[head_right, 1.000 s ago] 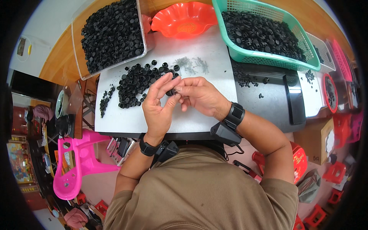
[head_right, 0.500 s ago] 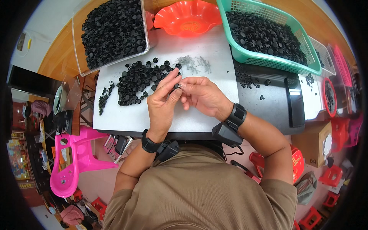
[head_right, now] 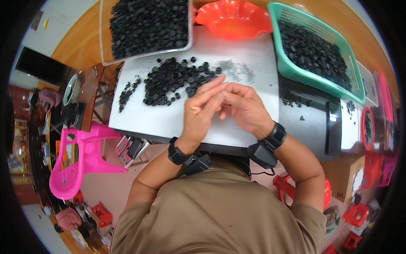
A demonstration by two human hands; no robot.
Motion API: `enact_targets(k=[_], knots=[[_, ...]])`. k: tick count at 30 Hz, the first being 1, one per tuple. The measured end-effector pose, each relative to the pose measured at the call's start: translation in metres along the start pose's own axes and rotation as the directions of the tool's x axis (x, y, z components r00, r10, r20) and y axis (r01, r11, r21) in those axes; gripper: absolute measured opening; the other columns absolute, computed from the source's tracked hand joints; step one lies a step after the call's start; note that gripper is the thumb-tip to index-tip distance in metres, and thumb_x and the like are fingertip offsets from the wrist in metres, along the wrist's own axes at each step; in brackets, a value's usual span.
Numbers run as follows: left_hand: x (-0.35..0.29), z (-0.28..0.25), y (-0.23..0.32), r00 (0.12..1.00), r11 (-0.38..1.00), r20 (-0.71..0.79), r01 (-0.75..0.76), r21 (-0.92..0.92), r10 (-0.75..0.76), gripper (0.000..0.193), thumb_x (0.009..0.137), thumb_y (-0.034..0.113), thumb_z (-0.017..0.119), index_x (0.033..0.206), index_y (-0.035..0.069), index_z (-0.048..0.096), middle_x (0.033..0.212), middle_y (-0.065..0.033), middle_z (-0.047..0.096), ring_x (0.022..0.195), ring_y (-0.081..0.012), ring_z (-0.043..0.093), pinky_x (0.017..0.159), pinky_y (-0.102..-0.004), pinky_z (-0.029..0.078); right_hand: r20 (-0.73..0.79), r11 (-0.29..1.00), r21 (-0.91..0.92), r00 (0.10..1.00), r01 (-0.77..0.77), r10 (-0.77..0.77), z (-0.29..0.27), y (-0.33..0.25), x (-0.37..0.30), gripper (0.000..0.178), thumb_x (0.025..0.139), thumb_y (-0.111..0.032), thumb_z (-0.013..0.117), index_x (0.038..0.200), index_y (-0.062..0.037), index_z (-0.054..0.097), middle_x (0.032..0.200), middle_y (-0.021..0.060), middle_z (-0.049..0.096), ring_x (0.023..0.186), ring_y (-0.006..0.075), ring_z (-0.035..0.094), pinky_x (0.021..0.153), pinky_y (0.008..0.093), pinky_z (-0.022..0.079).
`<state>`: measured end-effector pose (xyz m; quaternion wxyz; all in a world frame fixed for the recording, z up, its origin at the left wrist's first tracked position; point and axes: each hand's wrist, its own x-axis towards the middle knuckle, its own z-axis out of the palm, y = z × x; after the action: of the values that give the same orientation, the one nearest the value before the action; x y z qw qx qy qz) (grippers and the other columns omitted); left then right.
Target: Sorting and inspecting small black rubber or plastic parts on a white board at a workbench.
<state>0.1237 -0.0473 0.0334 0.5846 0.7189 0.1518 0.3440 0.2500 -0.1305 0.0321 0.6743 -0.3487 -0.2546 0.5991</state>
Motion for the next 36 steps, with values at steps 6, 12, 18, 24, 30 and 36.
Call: enact_targets(k=[6,12,18,24,30,36], knots=[[-0.003,0.0,-0.005,1.0,0.987,0.022,-0.013,-0.158,0.017,0.028,0.093,0.016,0.051,0.115,0.0,0.06,0.128,-0.0152,0.051,0.097,-0.0148,0.056,0.086,-0.0259,0.044,0.042,0.996,0.077,0.998,0.051,-0.055,-0.006,0.003,0.0,0.016,0.09,-0.016,0.057,0.095,-0.0008,0.058,0.083,0.0067,0.061,0.071,0.0132,0.06,0.058,0.0241,0.052],[-0.006,-0.008,-0.001,0.996,0.994,-0.052,-0.079,-0.071,0.075,0.027,0.093,0.013,0.052,0.114,0.0,0.06,0.114,-0.0116,0.059,0.09,-0.012,0.056,0.08,-0.0254,0.045,0.054,0.995,0.073,0.996,0.063,-0.067,-0.003,0.002,0.0,0.014,0.089,-0.014,0.058,0.095,-0.0012,0.058,0.083,0.0071,0.061,0.069,0.0138,0.06,0.057,0.0246,0.052],[-0.011,-0.068,0.011,0.938,0.886,-0.282,-0.049,0.462,0.199,0.018,0.082,0.0,0.061,0.1,0.001,0.063,0.082,-0.0037,0.054,0.068,-0.0093,0.053,0.057,-0.0208,0.043,-0.072,0.99,0.069,0.99,0.125,-0.12,-0.008,-0.007,0.0,0.014,0.089,-0.01,0.057,0.1,-0.0002,0.058,0.086,0.0093,0.06,0.068,0.0137,0.059,0.057,0.0253,0.052],[-0.011,-0.082,0.004,0.983,0.531,-0.083,-0.016,0.847,0.162,0.024,0.069,-0.001,0.069,0.092,0.0,0.062,0.082,-0.0103,0.054,0.069,-0.0227,0.055,0.06,-0.0316,0.044,-0.055,0.986,-0.006,0.985,0.164,-0.164,0.0,-0.009,0.002,0.015,0.09,-0.007,0.054,0.103,0.0015,0.058,0.087,0.0105,0.06,0.069,0.0135,0.059,0.061,0.0275,0.052],[-0.006,-0.079,0.01,0.994,0.587,-0.081,0.026,0.809,0.068,0.022,0.069,-0.003,0.068,0.09,0.001,0.061,0.085,-0.0091,0.056,0.073,-0.0198,0.056,0.067,-0.0274,0.044,-0.056,0.981,-0.099,0.983,0.167,-0.173,-0.001,-0.01,-0.002,0.014,0.089,-0.006,0.056,0.1,0.0019,0.059,0.083,0.0099,0.061,0.065,0.0131,0.059,0.058,0.0281,0.053],[-0.002,-0.065,0.013,0.981,0.98,0.079,0.183,-0.078,-0.177,0.025,0.078,-0.008,0.062,0.101,-0.003,0.055,0.102,-0.0133,0.063,0.085,-0.0123,0.058,0.077,-0.0236,0.047,-0.024,0.99,-0.077,0.993,0.115,-0.118,0.002,-0.012,-0.005,0.013,0.085,-0.006,0.061,0.096,0.0009,0.059,0.079,0.0077,0.061,0.064,0.0129,0.059,0.055,0.0276,0.053]])
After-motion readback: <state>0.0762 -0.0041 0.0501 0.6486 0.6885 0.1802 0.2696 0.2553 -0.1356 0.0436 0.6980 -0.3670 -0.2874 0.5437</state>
